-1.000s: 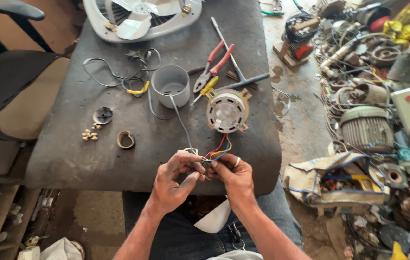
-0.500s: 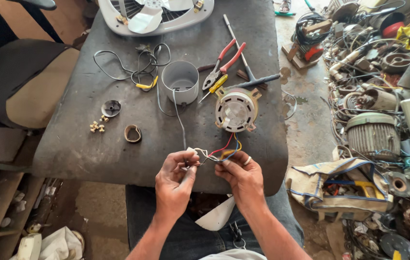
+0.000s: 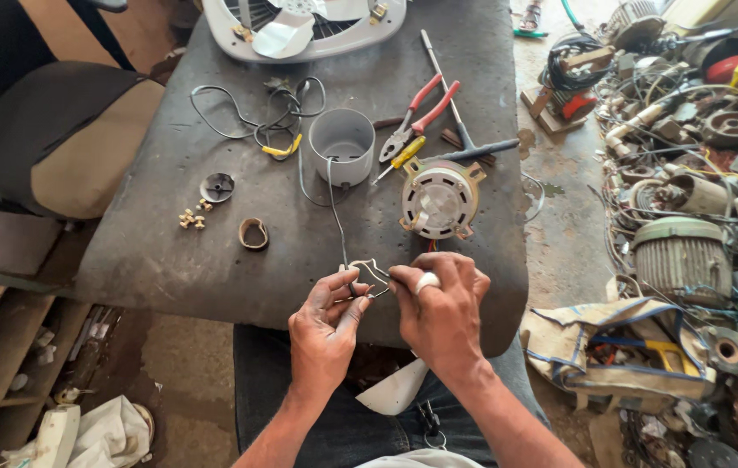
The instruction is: The person strips and twists wires on a fan motor, then wraps the connections with electrical tape. They handle the motor, wires, and a small cylindrical component, placing the motor into a metal housing at the end.
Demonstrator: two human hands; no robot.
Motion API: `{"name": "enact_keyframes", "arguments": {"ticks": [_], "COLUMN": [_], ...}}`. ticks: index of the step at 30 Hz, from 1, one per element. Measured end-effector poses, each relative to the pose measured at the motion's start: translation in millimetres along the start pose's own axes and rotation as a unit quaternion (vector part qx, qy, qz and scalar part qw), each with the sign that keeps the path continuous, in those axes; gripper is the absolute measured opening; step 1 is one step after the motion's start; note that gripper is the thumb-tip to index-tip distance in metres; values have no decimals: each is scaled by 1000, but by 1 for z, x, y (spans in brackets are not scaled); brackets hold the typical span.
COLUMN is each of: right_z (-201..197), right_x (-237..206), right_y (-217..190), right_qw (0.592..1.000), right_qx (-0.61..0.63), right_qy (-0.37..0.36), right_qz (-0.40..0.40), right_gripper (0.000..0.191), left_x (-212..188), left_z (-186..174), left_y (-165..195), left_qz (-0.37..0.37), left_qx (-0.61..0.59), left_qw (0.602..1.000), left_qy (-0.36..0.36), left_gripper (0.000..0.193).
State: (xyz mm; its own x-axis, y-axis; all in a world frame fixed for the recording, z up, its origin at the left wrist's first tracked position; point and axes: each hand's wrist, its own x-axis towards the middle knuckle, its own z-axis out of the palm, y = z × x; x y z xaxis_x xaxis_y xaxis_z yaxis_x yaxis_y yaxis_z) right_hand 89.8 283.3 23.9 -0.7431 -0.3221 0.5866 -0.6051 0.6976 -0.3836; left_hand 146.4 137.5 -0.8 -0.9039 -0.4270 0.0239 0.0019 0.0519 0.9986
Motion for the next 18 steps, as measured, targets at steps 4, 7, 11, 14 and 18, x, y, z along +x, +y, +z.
{"name": "enact_keyframes", "arguments": {"ticks": [4, 7, 11, 14, 18], "right_z": [3, 5, 5, -1, -10], "right_x": [1, -1, 0, -1, -1], "right_y": [2, 8, 16, 16, 13], "right_qw": [998, 995, 973, 968, 977], "right_qx": [48, 89, 185, 207, 204], "right_qy": [3, -10, -46, -27, -34], "right_qz": [37, 52, 127, 141, 48], "right_gripper": [18, 22, 23, 27, 49], "left_x": [-2, -3, 3, 13, 30], "left_z": [-4, -3, -1, -3, -14], "left_y": [1, 2, 5, 9, 15], "left_qz": [44, 133, 182, 225, 209], "left_qx": [27, 33, 43, 74, 127], "left_qw": [999, 990, 979, 966, 961], "left_qy": [-4, -41, -79, -103, -131], "left_gripper": [36, 38, 45, 45, 47]}}
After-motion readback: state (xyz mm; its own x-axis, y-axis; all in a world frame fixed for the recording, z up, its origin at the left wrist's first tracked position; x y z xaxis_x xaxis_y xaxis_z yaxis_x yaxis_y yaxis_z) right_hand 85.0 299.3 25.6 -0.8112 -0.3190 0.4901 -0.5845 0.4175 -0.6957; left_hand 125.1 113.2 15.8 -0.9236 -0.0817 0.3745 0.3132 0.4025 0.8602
